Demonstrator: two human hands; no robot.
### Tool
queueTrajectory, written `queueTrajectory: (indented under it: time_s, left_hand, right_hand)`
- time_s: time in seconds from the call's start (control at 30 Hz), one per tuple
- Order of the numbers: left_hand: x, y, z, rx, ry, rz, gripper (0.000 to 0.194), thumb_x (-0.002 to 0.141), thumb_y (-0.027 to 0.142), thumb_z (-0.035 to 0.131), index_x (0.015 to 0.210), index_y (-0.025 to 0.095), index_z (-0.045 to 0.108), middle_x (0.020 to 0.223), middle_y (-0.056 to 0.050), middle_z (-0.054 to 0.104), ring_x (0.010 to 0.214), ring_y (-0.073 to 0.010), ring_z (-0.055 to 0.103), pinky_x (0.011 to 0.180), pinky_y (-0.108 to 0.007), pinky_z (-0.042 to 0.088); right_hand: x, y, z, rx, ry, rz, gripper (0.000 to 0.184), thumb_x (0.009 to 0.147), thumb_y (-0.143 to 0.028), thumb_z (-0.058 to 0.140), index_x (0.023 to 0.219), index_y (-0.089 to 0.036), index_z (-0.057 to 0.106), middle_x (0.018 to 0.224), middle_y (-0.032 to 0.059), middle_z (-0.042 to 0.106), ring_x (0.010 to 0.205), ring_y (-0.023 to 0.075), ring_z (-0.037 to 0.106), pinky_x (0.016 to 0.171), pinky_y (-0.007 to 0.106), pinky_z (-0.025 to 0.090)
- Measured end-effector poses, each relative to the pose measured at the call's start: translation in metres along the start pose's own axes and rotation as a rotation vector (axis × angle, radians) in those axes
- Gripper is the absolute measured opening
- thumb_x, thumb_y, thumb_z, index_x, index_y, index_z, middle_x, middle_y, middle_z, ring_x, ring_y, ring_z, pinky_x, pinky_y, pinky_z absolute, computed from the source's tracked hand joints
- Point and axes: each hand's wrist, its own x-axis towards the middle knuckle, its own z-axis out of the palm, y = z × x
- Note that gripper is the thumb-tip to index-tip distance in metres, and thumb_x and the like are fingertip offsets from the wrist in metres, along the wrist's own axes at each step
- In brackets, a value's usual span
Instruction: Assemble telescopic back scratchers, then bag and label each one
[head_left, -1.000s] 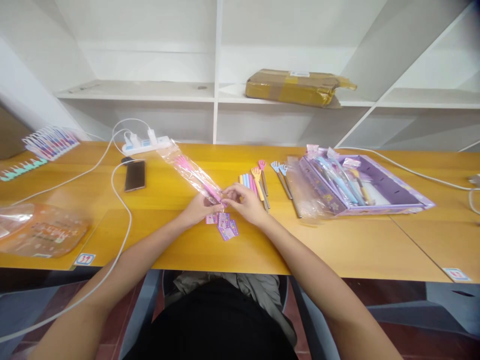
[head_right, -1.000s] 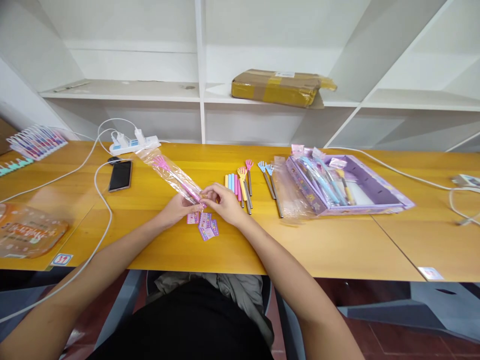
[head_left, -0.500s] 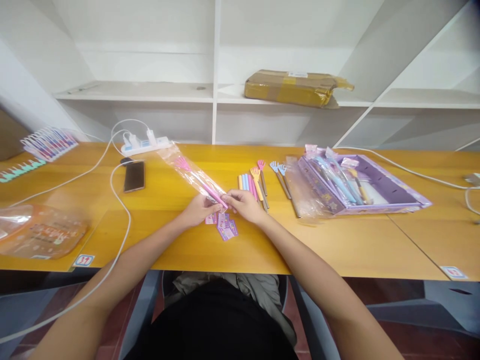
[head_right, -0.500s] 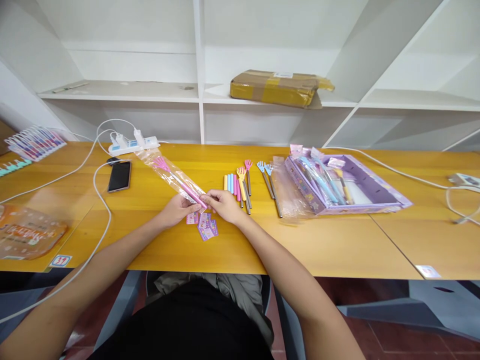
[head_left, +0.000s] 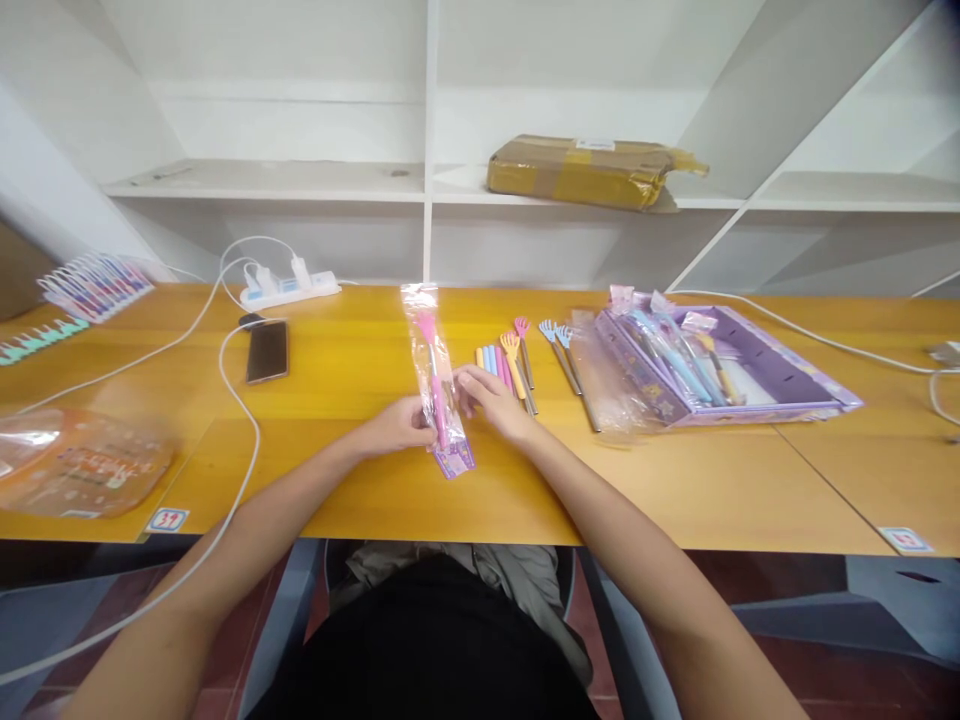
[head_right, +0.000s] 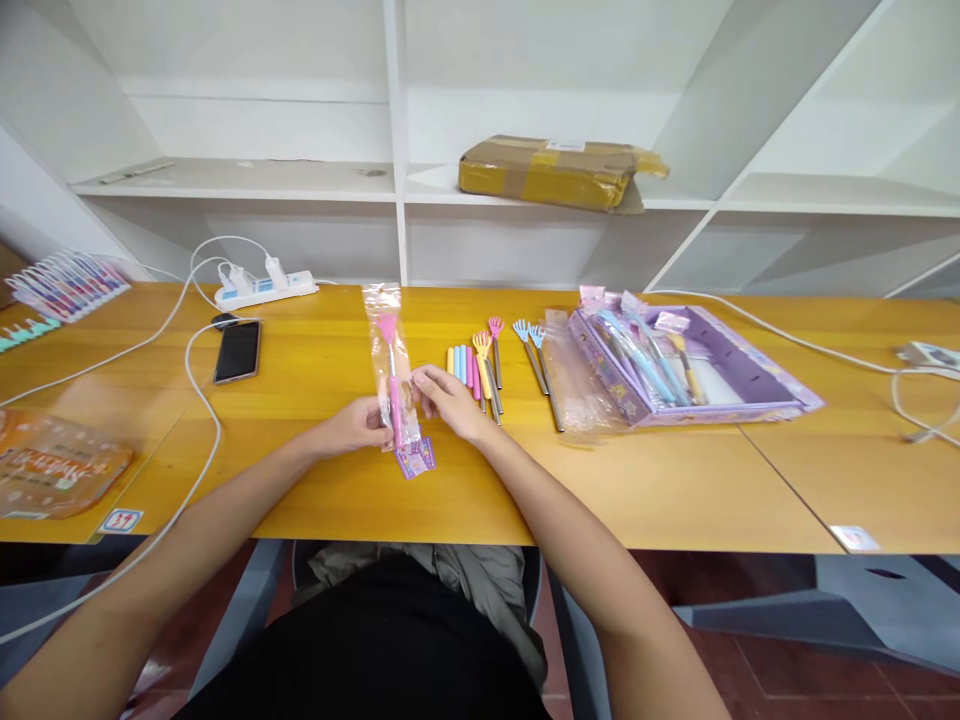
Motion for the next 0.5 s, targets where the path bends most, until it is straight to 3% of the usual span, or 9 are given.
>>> queueTrajectory:
  time_s: [0.13,0.27,0.4,0.5]
  left_hand:
    - [-0.005,0.002,0.005,0.06,-0.104,-0.064,0.024,0.071,0.024,0.09,0.091,0.02,0.078,0.087,-0.007,0.077,0.076,-0.0231,0.074,0.066,-0.031,0.057]
    - [-0.004,0.004,0.0,0.074,-0.065,-0.055,0.021,0.079,0.036,0.087,0.087,0.02,0.076,0.085,-0.006,0.076,0.072,-0.02,0.072,0.062,-0.028,0.055]
    - [0.0,0.005,-0.014,0.042,0.23,-0.01,0.035,0.09,0.053,0.077,0.086,0.019,0.07,0.072,-0.001,0.067,0.063,-0.0143,0.064,0.058,-0.024,0.05]
    - [0.004,0.007,-0.019,-0.01,0.447,0.065,0.041,0.082,0.051,0.085,0.104,0.019,0.069,0.091,-0.002,0.07,0.074,-0.0141,0.067,0.065,-0.024,0.053]
  right_hand:
    - [0.0,-0.003,0.0,0.075,0.005,0.063,0.048,0.087,-0.067,0.077,0.09,-0.024,0.056,0.063,-0.0071,0.054,0.051,0.0112,0.049,0.049,0.026,0.04]
    - [-0.002,-0.006,0.003,0.116,-0.044,0.113,0.046,0.086,-0.061,0.081,0.082,-0.022,0.059,0.065,-0.0051,0.059,0.053,0.0104,0.053,0.05,0.025,0.045]
    - [-0.007,-0.009,0.004,0.146,-0.226,0.179,0.042,0.08,-0.053,0.089,0.09,-0.019,0.066,0.074,-0.0024,0.068,0.058,0.0111,0.062,0.054,0.025,0.052]
    - [-0.012,-0.01,0.008,0.106,-0.423,0.261,0.041,0.08,-0.05,0.09,0.096,-0.017,0.07,0.079,0.0002,0.073,0.061,0.0123,0.067,0.058,0.026,0.056]
